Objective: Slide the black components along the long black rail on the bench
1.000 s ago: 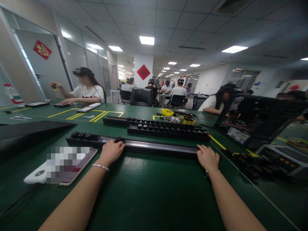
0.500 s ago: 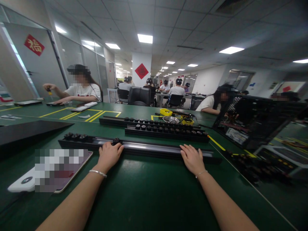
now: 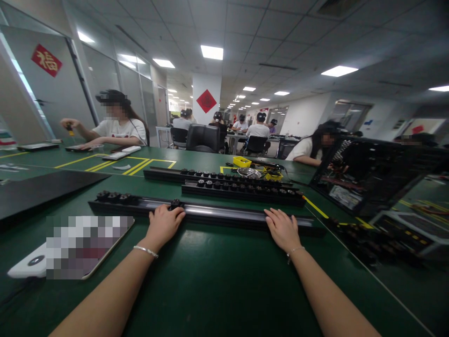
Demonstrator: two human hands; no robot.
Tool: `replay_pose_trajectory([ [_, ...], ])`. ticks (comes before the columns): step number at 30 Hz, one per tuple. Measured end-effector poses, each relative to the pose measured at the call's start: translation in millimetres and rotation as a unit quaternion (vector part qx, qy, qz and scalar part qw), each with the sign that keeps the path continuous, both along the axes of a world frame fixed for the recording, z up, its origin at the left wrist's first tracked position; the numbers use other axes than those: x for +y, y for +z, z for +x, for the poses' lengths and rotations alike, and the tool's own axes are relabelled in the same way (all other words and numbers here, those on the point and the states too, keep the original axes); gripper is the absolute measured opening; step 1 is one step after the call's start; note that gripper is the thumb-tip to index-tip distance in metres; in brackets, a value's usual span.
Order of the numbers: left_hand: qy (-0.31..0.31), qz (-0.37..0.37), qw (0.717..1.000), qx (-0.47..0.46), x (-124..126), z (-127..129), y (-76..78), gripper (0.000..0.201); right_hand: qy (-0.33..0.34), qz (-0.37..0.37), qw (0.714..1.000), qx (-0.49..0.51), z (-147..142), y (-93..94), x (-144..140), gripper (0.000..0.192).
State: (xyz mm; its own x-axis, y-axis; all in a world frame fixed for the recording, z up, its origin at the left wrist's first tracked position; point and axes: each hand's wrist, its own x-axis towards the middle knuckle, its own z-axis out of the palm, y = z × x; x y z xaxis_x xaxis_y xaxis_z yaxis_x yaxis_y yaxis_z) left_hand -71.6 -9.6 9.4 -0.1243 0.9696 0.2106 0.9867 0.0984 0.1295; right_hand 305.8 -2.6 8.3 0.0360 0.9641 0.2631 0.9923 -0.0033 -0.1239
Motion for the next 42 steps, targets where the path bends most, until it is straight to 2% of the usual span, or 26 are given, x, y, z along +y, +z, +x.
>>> replay_pose_trajectory([
  [9, -0.007, 0.025, 1.000, 0.012, -3, 8, -3.6, 0.041, -0.019, 0.017, 1.000, 0.010, 1, -6.4, 3, 0.049],
  [22, -0.017, 0.062, 0.997, 0.049, -6, 13, -5.2, 0.041, 0.046, -0.002, 0.999, -0.023, -17, -5.7, -7, 0.049],
  [36, -0.042, 0.063, 0.994, 0.072, -7, 16, -4.9, 0.040, 0.057, -0.003, 0.998, -0.030, -15, -7.4, -7, 0.050],
  [42, -0.042, 0.070, 0.993, 0.089, -8, 19, -4.2, 0.040, 0.062, 0.007, 0.997, -0.038, -23, -8.1, -10, 0.047],
])
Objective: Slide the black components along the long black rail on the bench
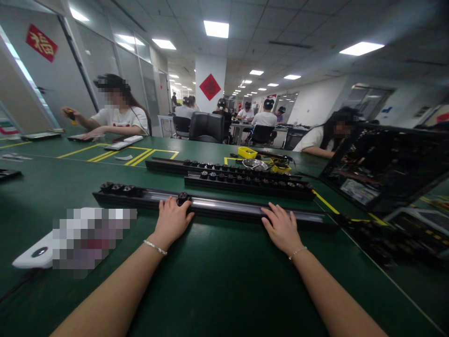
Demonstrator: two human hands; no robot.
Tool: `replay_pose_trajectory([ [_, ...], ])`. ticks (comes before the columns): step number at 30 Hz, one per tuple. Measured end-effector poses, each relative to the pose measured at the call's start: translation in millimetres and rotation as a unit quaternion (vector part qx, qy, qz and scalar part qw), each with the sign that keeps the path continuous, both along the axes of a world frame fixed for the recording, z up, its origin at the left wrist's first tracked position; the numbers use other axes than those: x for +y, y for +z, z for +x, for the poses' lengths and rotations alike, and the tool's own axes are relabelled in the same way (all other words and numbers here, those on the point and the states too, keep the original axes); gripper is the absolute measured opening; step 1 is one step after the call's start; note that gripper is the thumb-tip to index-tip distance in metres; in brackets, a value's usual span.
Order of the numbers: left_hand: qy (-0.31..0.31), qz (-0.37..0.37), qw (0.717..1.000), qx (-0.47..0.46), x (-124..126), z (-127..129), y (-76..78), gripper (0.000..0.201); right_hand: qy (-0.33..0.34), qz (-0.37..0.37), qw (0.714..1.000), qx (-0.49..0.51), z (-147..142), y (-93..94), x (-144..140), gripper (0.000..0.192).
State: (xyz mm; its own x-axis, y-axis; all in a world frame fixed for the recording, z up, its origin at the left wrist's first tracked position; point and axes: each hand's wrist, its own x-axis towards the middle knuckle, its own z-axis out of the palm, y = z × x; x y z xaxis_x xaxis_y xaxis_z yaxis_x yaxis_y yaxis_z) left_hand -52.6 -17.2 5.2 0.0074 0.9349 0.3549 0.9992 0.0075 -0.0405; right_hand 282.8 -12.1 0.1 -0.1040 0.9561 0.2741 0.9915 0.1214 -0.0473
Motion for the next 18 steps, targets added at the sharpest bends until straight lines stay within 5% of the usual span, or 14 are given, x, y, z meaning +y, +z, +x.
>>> replay_pose_trajectory([
  [9, 0.007, 0.020, 1.000, 0.003, 0, 1, -4.4, 0.039, 0.010, -0.008, 1.000, 0.022, -10, -0.8, 0, 0.047],
  [18, 0.007, 0.006, 0.999, -0.033, -2, 3, -0.9, 0.038, -0.121, 0.034, 0.985, 0.116, -48, 0.3, 6, 0.051],
])
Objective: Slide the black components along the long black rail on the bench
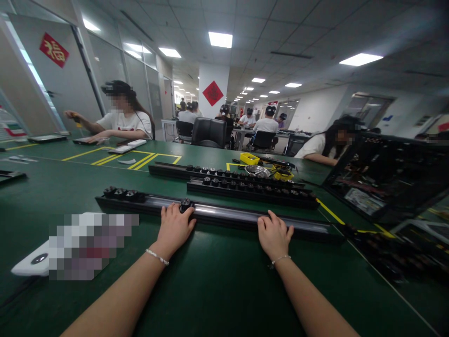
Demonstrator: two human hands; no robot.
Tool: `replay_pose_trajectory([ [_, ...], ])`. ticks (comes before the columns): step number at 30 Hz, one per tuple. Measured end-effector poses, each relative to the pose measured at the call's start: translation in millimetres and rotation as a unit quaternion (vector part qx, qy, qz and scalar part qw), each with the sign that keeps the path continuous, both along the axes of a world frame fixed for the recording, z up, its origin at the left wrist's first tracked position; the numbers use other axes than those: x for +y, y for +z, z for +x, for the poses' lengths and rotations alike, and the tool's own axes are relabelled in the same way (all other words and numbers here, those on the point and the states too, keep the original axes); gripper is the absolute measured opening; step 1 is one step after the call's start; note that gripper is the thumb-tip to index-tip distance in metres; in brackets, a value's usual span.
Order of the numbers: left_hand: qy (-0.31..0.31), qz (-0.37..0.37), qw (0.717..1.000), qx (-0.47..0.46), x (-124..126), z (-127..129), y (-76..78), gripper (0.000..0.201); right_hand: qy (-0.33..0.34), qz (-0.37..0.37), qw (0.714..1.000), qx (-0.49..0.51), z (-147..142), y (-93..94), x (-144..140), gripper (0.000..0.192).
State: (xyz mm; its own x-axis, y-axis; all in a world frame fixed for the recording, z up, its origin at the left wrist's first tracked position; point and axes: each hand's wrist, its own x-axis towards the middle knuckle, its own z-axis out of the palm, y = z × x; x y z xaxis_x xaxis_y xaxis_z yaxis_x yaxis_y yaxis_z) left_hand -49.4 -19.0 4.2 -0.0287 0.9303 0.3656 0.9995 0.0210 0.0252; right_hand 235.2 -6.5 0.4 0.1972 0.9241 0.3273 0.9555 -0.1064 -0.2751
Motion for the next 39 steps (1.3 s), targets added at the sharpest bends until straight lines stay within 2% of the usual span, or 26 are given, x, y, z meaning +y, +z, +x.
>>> replay_pose_trajectory([
  [4, -0.002, -0.008, 1.000, -0.013, -0.8, 3.2, 1.0, 0.038, 0.013, 0.021, 0.999, -0.022, -1.5, -3.3, 0.9, 0.048],
  [16, -0.004, -0.009, 1.000, 0.000, 0.0, 3.5, -0.4, 0.039, 0.165, 0.024, 0.983, -0.074, -0.3, -4.2, 0.1, 0.037],
  [39, -0.038, -0.007, 0.999, -0.004, -0.9, 7.7, -2.5, 0.043, 0.181, 0.023, 0.979, -0.092, 2.0, -6.0, -1.1, 0.033],
])
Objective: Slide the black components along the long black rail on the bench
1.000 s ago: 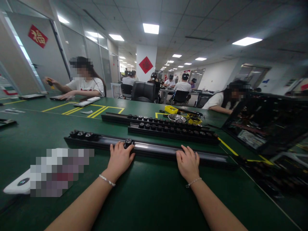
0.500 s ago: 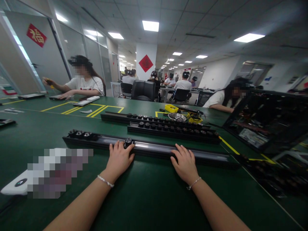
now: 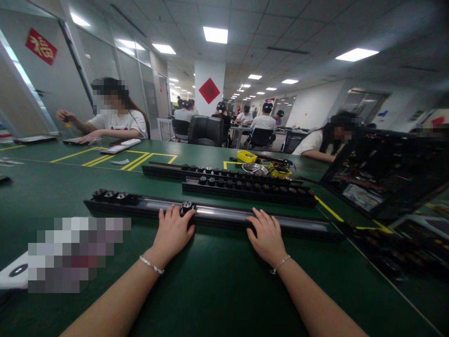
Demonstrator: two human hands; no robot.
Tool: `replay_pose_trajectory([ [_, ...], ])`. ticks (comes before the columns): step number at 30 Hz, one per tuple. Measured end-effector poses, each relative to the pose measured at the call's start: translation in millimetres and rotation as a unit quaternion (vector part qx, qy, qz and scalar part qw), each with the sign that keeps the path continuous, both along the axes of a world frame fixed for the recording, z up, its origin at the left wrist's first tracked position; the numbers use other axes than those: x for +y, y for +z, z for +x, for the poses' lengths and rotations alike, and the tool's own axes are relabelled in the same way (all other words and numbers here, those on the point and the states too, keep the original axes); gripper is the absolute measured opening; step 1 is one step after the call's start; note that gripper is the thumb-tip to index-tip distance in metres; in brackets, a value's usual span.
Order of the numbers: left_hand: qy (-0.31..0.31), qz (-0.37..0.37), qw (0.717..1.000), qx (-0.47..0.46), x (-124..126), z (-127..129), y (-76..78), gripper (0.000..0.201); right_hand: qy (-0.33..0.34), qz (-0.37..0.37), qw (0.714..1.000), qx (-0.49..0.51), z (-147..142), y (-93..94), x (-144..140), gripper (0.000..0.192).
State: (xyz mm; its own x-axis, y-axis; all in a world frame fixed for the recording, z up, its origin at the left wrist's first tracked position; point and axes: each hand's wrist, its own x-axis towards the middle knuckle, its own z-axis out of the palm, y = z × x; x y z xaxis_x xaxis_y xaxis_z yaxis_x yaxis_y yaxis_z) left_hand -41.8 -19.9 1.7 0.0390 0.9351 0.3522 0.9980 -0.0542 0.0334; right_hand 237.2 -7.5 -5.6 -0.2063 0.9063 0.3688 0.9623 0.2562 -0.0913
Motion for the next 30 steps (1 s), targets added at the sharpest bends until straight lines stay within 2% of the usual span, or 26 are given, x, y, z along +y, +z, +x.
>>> replay_pose_trajectory([
  [22, -0.009, -0.007, 1.000, 0.020, 1.3, -1.6, -1.2, 0.048, -0.002, -0.006, 1.000, 0.003, -0.5, 2.4, -0.9, 0.035],
  [30, -0.018, 0.004, 1.000, -0.001, -0.5, 1.4, -1.0, 0.049, 0.002, -0.003, 1.000, 0.010, 0.2, -0.3, -0.3, 0.035],
])
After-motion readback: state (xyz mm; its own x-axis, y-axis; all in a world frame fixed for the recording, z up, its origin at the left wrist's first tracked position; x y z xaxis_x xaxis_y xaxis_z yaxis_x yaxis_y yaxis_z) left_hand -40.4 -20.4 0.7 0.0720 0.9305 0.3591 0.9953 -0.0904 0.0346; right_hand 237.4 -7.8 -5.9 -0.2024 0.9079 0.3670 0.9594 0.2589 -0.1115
